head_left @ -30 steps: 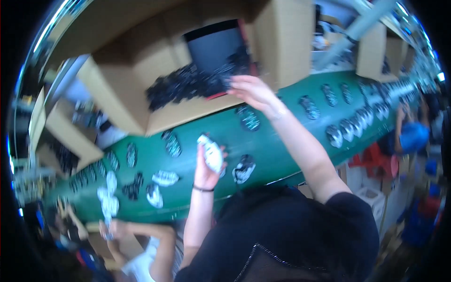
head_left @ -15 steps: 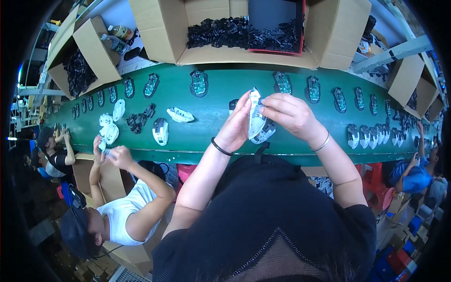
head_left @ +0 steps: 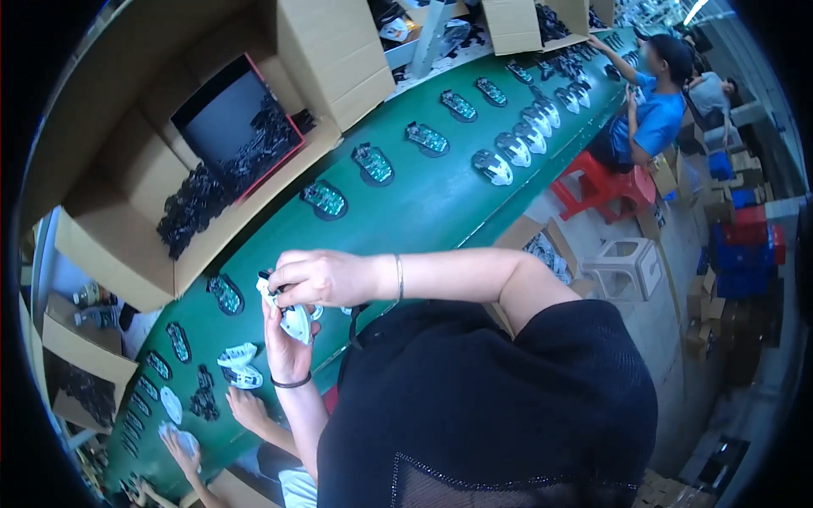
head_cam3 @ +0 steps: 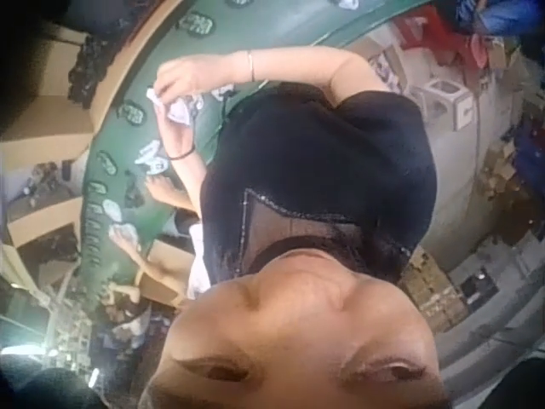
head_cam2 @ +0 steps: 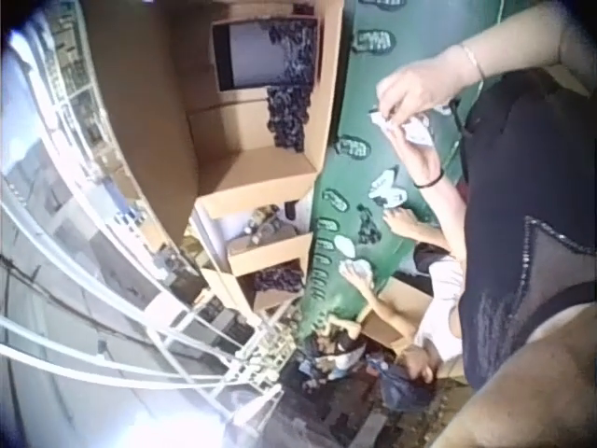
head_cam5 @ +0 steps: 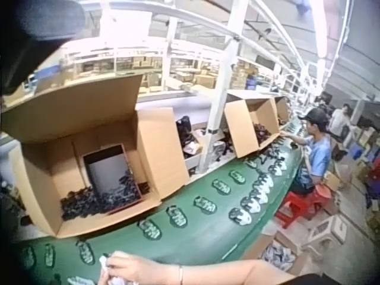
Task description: The person assembles computer mouse shells along an assembly line by taking mouse shells, retrieving small components from a box, fitting the components into the shells by hand, and placing the assembled shells back onto the conveyor belt.
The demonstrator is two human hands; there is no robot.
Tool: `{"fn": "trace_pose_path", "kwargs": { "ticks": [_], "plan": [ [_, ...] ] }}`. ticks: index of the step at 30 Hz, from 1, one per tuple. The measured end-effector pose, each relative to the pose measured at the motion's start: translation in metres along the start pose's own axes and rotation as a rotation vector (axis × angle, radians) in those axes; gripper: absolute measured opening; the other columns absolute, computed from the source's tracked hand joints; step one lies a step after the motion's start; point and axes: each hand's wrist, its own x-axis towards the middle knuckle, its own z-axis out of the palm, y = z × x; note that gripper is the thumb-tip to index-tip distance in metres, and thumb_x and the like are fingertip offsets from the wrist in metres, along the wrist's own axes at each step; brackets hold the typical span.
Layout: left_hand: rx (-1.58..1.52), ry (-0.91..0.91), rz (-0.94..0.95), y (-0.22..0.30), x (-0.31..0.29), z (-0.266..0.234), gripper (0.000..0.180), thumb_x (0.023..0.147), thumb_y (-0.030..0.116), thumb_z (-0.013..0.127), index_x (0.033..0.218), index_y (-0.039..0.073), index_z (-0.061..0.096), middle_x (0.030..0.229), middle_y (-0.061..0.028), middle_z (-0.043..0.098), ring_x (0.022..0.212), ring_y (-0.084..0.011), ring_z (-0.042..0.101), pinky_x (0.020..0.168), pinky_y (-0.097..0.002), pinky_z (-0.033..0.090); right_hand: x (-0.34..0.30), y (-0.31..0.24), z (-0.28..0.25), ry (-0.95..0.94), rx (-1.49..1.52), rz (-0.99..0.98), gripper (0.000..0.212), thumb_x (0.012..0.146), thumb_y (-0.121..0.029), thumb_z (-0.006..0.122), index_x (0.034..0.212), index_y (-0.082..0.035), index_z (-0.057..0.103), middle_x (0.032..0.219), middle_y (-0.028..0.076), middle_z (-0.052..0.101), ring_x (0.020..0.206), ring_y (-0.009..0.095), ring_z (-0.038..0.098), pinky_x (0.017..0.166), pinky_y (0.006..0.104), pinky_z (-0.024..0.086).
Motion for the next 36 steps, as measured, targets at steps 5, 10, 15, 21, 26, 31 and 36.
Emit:
{"fn": "trace_pose_path", "kwargs": {
  "ticks": [5, 10, 15, 21, 26, 31, 36],
  "plan": [
    [0.143, 0.089, 0.077, 0.002, -0.003, 0.009, 0.057, 0.084, 0.023, 0.055, 0.135, 0.015, 0.032, 0.117, -0.0043, 0.051, 0.099, -0.0171, 0.056, 0.070, -0.0279, 0.051, -0.010, -0.017, 0.015, 0.136, 0.361, 0.496, 0.020, 0.073, -0.001, 0.063, 0.092, -0.002, 0.060, 0.099, 0.010, 0.054, 0.091, 0.020, 0.055, 0.077, 0.0284, 0.048],
    [0.250, 0.031, 0.235, -0.009, 0.020, 0.024, 0.081, 0.071, 0.010, 0.067, 0.140, 0.012, 0.023, 0.127, -0.0086, 0.040, 0.115, -0.0196, 0.044, 0.095, -0.0307, 0.038, -0.025, -0.009, 0.000, 0.197, 0.899, 0.976, 0.037, 0.076, 0.000, 0.064, 0.109, -0.004, 0.047, 0.100, 0.003, 0.049, 0.092, 0.011, 0.050, 0.081, 0.0250, 0.045],
    [0.109, -0.024, 0.171, -0.007, 0.011, 0.026, 0.086, 0.069, 0.005, 0.065, 0.141, 0.012, 0.020, 0.128, -0.0083, 0.038, 0.114, -0.0189, 0.043, 0.094, -0.0306, 0.038, -0.013, -0.013, -0.003, 0.106, 0.954, 1.007, 0.048, 0.076, 0.000, 0.062, 0.120, -0.003, 0.044, 0.104, 0.004, 0.050, 0.102, 0.013, 0.046, 0.088, 0.0263, 0.041],
    [0.181, 0.034, 0.218, -0.004, 0.010, 0.018, 0.083, 0.068, -0.001, 0.057, 0.141, 0.013, 0.020, 0.119, -0.0070, 0.043, 0.103, -0.0142, 0.048, 0.080, -0.0239, 0.043, -0.008, -0.005, 0.008, -0.033, 0.908, 0.972, 0.056, 0.075, -0.004, 0.062, 0.127, -0.001, 0.039, 0.114, 0.008, 0.048, 0.110, 0.017, 0.044, 0.094, 0.0320, 0.038],
    [0.184, 0.039, 0.249, -0.005, 0.008, 0.010, 0.084, 0.067, 0.000, 0.055, 0.141, 0.014, 0.020, 0.118, -0.0056, 0.043, 0.101, -0.0131, 0.047, 0.075, -0.0228, 0.043, -0.008, -0.001, 0.019, -0.041, 0.911, 0.951, 0.050, 0.075, -0.001, 0.061, 0.122, -0.005, 0.043, 0.114, 0.007, 0.047, 0.109, 0.016, 0.045, 0.088, 0.0309, 0.043],
    [0.212, 0.087, 0.252, -0.010, 0.005, -0.003, 0.083, 0.066, 0.000, 0.056, 0.140, 0.014, 0.022, 0.122, -0.0063, 0.039, 0.109, -0.0152, 0.044, 0.085, -0.0264, 0.042, -0.017, 0.007, 0.043, -0.019, 0.984, 0.953, 0.048, 0.074, 0.004, 0.056, 0.118, -0.006, 0.041, 0.112, 0.006, 0.047, 0.108, 0.016, 0.044, 0.090, 0.0301, 0.041],
    [0.264, 0.124, 0.264, -0.006, 0.001, -0.018, 0.083, 0.066, 0.000, 0.056, 0.140, 0.014, 0.021, 0.126, -0.0086, 0.038, 0.117, -0.0203, 0.039, 0.098, -0.0332, 0.034, -0.005, 0.011, 0.054, -0.138, 0.978, 1.038, 0.047, 0.074, 0.002, 0.057, 0.118, -0.006, 0.041, 0.109, 0.005, 0.047, 0.105, 0.015, 0.044, 0.090, 0.0297, 0.040]
  ]
}}
